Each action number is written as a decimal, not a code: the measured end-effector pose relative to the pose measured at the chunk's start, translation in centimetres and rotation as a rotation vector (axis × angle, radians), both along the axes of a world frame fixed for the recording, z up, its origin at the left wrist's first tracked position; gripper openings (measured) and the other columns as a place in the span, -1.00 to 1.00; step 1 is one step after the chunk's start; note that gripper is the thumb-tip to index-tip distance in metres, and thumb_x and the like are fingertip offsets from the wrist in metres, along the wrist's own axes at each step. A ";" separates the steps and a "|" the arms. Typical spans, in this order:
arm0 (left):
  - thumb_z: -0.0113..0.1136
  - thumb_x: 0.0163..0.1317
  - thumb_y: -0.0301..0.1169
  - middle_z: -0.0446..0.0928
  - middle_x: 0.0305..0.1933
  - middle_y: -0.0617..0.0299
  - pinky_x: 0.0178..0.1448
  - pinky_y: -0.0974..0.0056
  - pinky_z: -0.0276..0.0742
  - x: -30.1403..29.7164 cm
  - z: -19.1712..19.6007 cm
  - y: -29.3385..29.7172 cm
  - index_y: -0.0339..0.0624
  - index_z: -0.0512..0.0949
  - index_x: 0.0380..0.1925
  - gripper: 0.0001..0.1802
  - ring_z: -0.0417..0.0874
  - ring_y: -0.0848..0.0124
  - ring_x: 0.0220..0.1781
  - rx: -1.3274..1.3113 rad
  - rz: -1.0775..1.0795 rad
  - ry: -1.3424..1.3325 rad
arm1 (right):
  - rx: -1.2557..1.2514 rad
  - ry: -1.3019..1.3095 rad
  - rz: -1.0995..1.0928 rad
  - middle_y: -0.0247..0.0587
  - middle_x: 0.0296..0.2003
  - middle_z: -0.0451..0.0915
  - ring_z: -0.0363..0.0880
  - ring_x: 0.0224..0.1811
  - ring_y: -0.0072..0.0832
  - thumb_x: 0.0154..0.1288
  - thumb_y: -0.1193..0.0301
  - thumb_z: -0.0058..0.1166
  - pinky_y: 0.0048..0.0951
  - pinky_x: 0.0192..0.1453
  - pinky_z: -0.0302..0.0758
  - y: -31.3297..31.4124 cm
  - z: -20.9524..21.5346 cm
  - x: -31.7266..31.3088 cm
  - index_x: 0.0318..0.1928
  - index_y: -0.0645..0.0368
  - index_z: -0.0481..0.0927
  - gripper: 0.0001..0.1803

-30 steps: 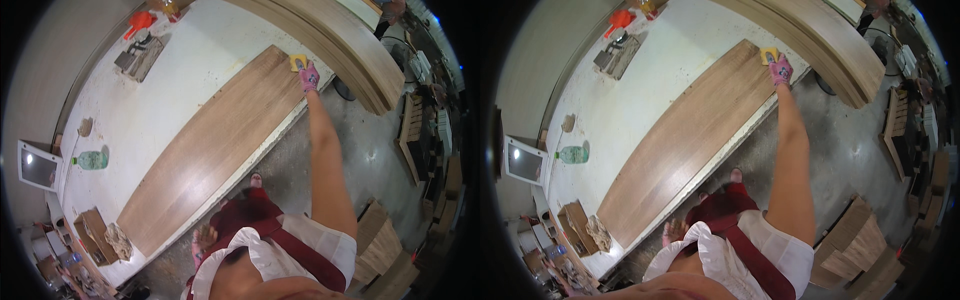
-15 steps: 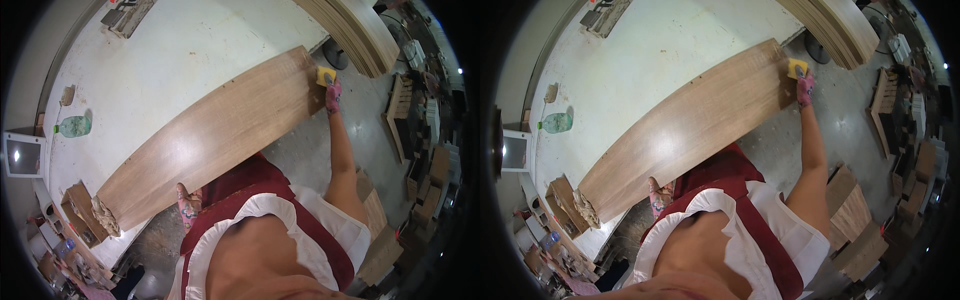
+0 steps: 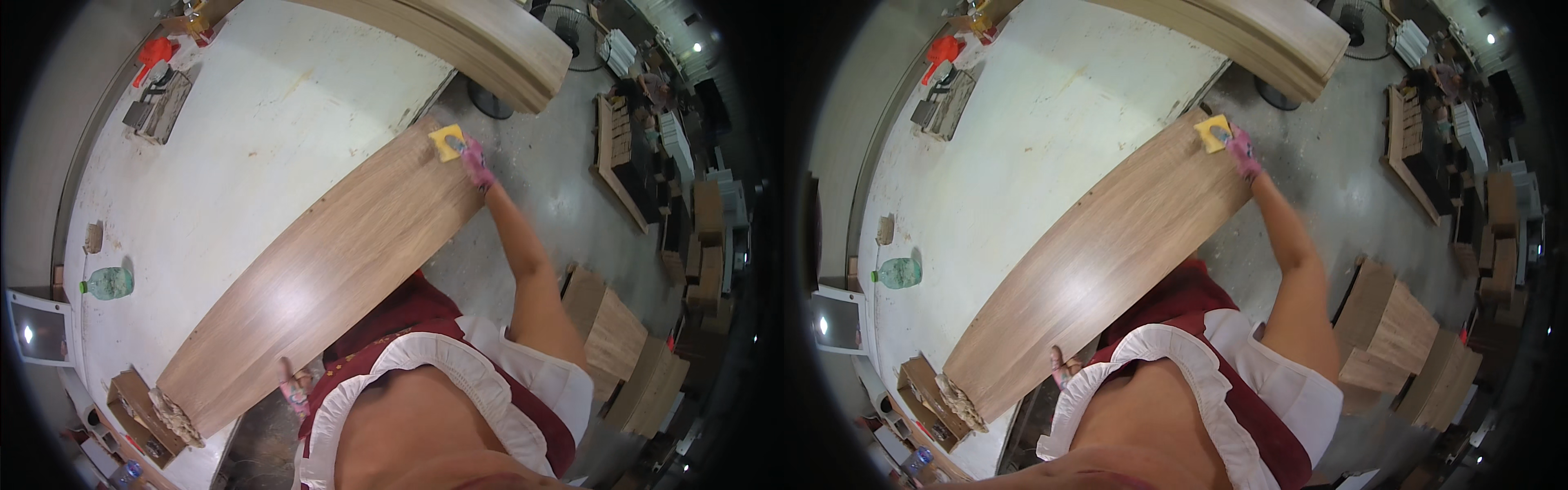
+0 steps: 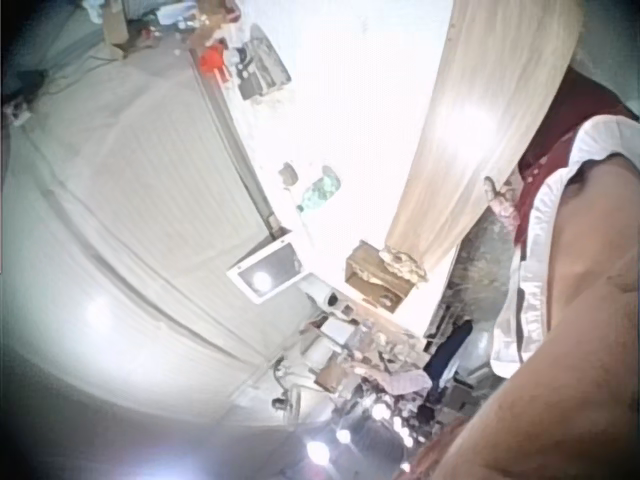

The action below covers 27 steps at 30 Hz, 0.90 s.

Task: The person wipes a wooden plank with a cloth and a sponge, turning the plank over to clean both sides.

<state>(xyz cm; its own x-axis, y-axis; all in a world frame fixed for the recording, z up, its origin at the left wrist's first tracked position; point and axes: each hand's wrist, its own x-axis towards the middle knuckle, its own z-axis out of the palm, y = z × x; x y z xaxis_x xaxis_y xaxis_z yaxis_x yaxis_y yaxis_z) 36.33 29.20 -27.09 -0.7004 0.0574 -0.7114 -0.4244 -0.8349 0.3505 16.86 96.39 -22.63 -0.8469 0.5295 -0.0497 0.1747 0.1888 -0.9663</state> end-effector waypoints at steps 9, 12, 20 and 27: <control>0.01 -0.04 -0.38 0.42 0.19 -0.07 0.30 0.04 0.30 4.5 -3.7 -2.6 -0.24 0.45 -0.01 -0.50 0.31 -0.06 0.25 -0.181 -0.399 0.038 | -0.169 0.507 -0.141 -0.26 -0.07 0.52 0.50 -0.02 -0.44 0.40 0.27 -0.09 -0.38 0.09 0.45 9.1 13.3 10.2 0.10 0.20 0.44 -0.63; 0.00 0.06 -0.34 0.49 0.03 -0.03 -0.02 0.14 0.53 0.2 8.8 13.1 -0.20 0.45 -0.10 -0.62 0.48 0.08 0.03 0.107 -0.108 0.105 | -0.158 0.446 -0.249 -0.26 -0.12 0.57 0.54 -0.10 -0.46 0.41 0.20 -0.08 -0.39 0.08 0.43 12.3 19.8 12.6 0.02 0.25 0.49 -0.62; 0.35 -0.06 -0.30 0.52 -0.54 0.15 -0.55 0.42 0.39 -8.3 17.7 25.2 -0.21 0.55 -0.45 -0.75 0.51 0.46 -0.59 -1.195 -0.427 0.838 | -0.234 0.557 -0.470 -0.06 0.03 0.51 0.50 0.06 -0.29 0.41 0.14 -0.11 -0.30 0.14 0.45 24.4 18.6 21.8 0.17 0.37 0.36 -0.45; 0.31 0.12 -0.35 0.50 -0.65 0.29 -0.65 0.51 0.26 -22.2 26.1 39.0 -0.32 0.64 -0.38 -0.78 0.45 0.58 -0.69 -0.412 -0.661 0.410 | -0.207 0.508 -0.848 0.01 0.13 0.44 0.45 0.16 -0.24 0.41 0.16 -0.16 -0.28 0.26 0.39 24.8 20.7 29.6 0.24 0.33 0.32 -0.44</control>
<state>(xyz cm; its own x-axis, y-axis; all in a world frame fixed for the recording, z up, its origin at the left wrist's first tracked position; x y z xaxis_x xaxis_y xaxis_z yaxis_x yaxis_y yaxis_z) 14.13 68.20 -1.04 -0.8194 0.3354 -0.4648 -0.5508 -0.2364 0.8004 46.47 121.15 -1.95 -0.1411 0.9885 0.0534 -0.2677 0.0139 -0.9634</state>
